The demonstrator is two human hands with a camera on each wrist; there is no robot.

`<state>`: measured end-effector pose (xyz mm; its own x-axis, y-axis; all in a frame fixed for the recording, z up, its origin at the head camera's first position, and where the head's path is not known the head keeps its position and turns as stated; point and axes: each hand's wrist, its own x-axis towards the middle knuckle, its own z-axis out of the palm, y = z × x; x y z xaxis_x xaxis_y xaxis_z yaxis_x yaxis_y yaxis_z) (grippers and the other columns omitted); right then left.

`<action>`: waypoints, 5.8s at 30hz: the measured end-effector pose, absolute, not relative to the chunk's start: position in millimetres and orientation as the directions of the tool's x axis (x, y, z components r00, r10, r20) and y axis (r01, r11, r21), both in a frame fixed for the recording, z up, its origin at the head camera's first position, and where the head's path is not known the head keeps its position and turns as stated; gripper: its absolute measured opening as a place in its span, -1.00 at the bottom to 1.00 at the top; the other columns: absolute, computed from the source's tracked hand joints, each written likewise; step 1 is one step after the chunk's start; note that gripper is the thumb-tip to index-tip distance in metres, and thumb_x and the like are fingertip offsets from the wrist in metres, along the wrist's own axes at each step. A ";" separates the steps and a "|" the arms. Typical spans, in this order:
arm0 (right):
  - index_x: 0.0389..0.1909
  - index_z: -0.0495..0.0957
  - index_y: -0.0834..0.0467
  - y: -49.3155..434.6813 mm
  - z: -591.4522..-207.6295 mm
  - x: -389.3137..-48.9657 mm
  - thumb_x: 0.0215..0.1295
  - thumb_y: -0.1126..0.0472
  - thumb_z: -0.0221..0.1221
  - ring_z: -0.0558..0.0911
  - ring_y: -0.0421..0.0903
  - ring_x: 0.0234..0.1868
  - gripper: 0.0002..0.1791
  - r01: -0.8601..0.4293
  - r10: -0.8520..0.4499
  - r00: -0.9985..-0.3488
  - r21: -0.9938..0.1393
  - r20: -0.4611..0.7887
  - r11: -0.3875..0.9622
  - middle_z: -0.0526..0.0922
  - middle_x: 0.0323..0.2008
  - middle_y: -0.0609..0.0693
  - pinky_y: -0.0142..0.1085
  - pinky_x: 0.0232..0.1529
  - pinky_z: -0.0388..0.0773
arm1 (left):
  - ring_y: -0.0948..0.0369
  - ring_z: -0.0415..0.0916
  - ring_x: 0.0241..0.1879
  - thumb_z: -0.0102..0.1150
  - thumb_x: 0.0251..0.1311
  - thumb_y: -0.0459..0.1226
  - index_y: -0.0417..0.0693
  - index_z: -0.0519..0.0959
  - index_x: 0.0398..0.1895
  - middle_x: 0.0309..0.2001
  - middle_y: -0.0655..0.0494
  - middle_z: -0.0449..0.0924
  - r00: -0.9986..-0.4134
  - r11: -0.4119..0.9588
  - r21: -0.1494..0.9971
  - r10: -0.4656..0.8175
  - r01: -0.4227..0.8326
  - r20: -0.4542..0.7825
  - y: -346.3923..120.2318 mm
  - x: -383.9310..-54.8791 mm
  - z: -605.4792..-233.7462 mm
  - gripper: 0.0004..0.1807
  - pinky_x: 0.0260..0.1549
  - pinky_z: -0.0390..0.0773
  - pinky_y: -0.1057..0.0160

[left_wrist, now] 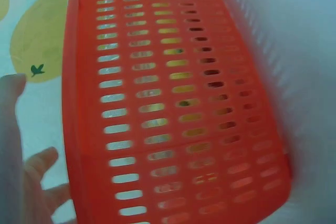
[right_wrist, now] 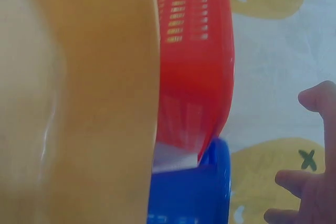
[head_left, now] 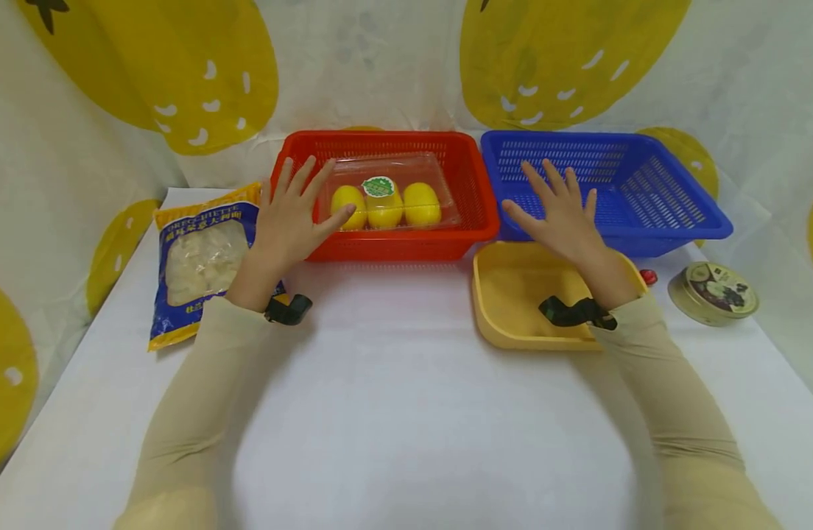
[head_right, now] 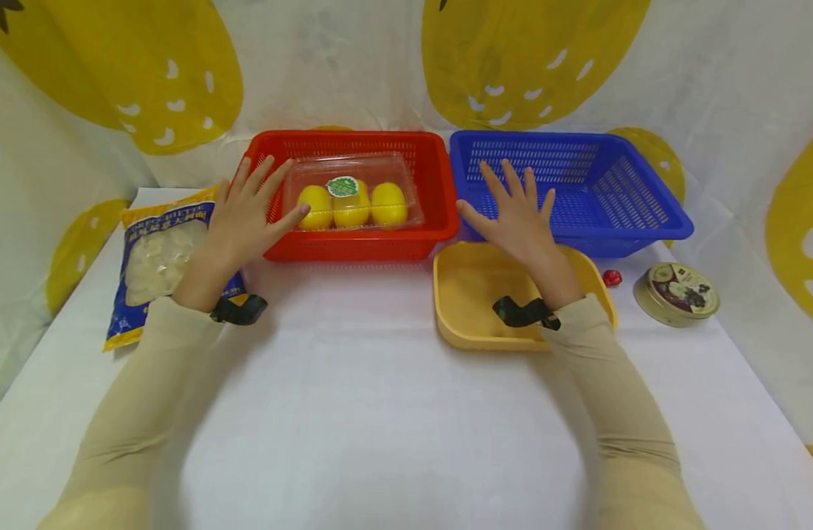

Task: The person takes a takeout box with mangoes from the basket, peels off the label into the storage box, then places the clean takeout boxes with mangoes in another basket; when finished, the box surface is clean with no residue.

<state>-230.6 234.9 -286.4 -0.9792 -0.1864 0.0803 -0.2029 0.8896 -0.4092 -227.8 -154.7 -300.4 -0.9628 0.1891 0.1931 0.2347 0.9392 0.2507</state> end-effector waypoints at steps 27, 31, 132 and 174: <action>0.55 -0.01 0.02 168.6 -288.6 -242.3 0.38 -0.26 -0.05 -0.25 0.14 0.55 -0.17 -0.423 -0.382 -0.906 -0.393 0.182 0.817 -0.07 0.55 0.08 0.22 0.44 -0.38 | -0.01 -0.20 0.54 -0.06 0.27 0.22 -0.07 0.08 0.52 0.51 -0.11 0.02 -0.947 0.862 0.483 -0.012 0.154 0.322 -182.7 -213.4 -335.3 -0.12 0.40 0.03 -0.19; 0.55 0.00 0.04 160.6 -289.5 -245.4 0.40 -0.24 -0.06 -0.23 0.10 0.56 -0.19 -0.431 -0.397 -0.902 -0.408 0.171 0.804 -0.06 0.55 0.06 0.18 0.46 -0.24 | -0.08 -0.08 0.50 -0.04 0.24 0.24 -0.10 0.02 0.53 0.53 -0.11 -0.07 -0.956 0.822 0.558 -0.067 0.109 0.284 -184.1 -212.8 -339.6 -0.06 0.32 0.18 -0.23; 0.51 0.05 -0.22 135.7 -307.6 -303.7 0.38 -0.26 0.00 0.44 0.01 -0.07 -0.26 -0.064 -0.387 -0.909 -0.863 -0.158 0.502 0.31 0.25 0.07 -0.25 -0.04 0.49 | -0.07 0.15 0.36 0.18 0.23 0.09 -0.06 -0.06 0.55 0.42 -0.20 -0.01 -0.951 0.560 0.829 -0.260 -0.005 0.170 -174.5 -207.8 -351.9 -0.03 0.33 0.28 -0.04; 0.57 -0.15 -0.13 133.3 -297.5 -296.7 0.49 0.02 -0.01 0.37 -0.07 -0.02 -0.25 0.217 -0.333 -0.889 -0.930 -0.314 0.297 0.27 0.26 0.06 -0.37 -0.11 0.48 | -0.07 0.17 0.34 0.17 0.23 0.10 -0.06 -0.06 0.55 0.40 -0.21 0.01 -0.949 0.549 0.836 -0.265 -0.005 0.169 -174.5 -206.6 -352.0 -0.03 0.30 0.33 -0.03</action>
